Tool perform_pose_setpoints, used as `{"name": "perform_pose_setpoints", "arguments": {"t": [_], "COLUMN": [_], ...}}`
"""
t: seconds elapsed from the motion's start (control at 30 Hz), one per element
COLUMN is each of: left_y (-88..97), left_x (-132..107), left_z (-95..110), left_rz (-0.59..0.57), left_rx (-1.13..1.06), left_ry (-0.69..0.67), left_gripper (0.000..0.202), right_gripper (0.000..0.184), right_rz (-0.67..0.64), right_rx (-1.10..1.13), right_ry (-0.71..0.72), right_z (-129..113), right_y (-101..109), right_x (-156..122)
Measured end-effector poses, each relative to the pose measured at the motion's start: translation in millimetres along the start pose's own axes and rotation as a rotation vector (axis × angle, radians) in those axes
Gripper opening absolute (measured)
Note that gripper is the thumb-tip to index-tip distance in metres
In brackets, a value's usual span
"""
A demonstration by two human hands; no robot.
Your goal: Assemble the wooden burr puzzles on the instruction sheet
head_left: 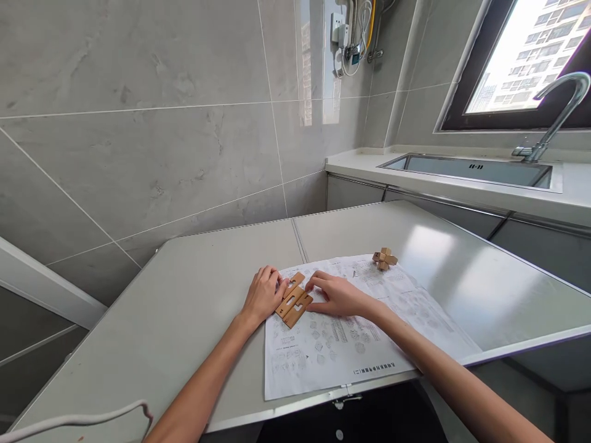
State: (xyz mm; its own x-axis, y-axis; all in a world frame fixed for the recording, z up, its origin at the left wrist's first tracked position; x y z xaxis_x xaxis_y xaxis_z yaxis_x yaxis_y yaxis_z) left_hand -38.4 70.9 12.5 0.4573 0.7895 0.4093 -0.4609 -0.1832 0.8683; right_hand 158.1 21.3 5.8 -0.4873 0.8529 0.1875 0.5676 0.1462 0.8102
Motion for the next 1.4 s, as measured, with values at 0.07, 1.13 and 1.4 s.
{"name": "perform_pose_setpoints", "arguments": {"t": [0.07,1.13,1.4], "left_y": [0.2,34.5,26.6], "left_x": [-2,-14,-14], "left_z": [-1,23,16], "left_rz": [0.004,-0.329,-0.356], "left_rx": [-0.014,-0.132,-0.158], "left_ry": [-0.002,-0.107,-0.047], "left_gripper": [0.027,0.038,0.046], "right_gripper": [0.038,0.044,0.044], "right_rz": [-0.043,-0.15,-0.161], "right_rx": [0.038,0.268,0.287], "right_ry": [0.005,-0.071,-0.08], "right_z": [2,11,14], "right_y": [-5,1,0], "right_x": [8,6,6]}}
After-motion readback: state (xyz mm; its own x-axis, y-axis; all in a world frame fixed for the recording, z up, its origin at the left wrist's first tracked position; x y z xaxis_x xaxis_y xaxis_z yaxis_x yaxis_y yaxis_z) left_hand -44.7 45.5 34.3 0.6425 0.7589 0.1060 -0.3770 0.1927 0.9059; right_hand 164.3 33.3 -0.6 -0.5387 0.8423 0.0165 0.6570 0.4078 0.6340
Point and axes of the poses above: each hand's wrist, its own x-axis towards the middle knuckle, its own y-axis out of the back of the hand, z = x × y, the point moved 6 cm from there along x, towards the middle knuckle, and after that the axes turned 1 degree about -x, right-handed, at the moved point
